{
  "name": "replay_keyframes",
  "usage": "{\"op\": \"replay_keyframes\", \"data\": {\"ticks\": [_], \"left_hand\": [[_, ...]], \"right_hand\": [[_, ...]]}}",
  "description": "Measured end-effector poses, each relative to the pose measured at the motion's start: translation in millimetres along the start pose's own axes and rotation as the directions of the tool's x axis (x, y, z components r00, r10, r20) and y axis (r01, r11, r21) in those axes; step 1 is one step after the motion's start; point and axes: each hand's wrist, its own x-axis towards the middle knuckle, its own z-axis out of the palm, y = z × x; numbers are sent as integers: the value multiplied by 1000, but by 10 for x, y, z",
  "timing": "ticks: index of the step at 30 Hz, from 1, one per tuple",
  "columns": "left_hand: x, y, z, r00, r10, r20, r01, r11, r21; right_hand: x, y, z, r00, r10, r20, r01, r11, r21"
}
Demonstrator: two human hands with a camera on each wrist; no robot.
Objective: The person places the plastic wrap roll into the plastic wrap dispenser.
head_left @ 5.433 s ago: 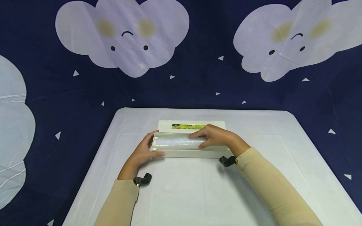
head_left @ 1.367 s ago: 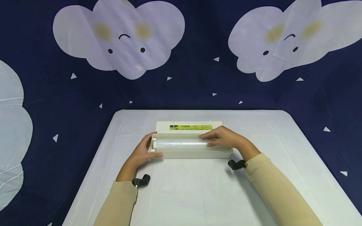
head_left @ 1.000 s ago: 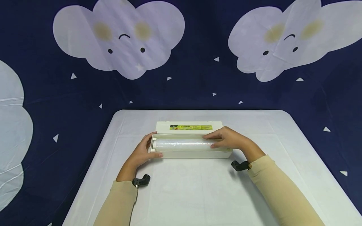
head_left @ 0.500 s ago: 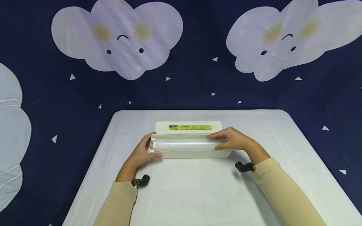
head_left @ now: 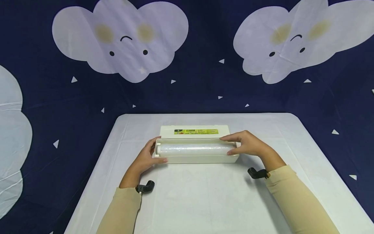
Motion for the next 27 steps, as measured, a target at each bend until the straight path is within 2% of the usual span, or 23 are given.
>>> {"op": "replay_keyframes", "data": {"ticks": [14,23,27], "left_hand": [[5,-6,2,1000,21,-2,-21,1000,3],[1,3,14,1000,19,-6,-19,1000,5],[5,-2,18,1000,24,-6,-24,1000,3]], "right_hand": [[-122,103,-27,993,36,-113,-36,999,3],[-159,119,-21,989,60,-132,-72,994,-85],[-190,166,7,991,74,-110,-82,994,-74]]}}
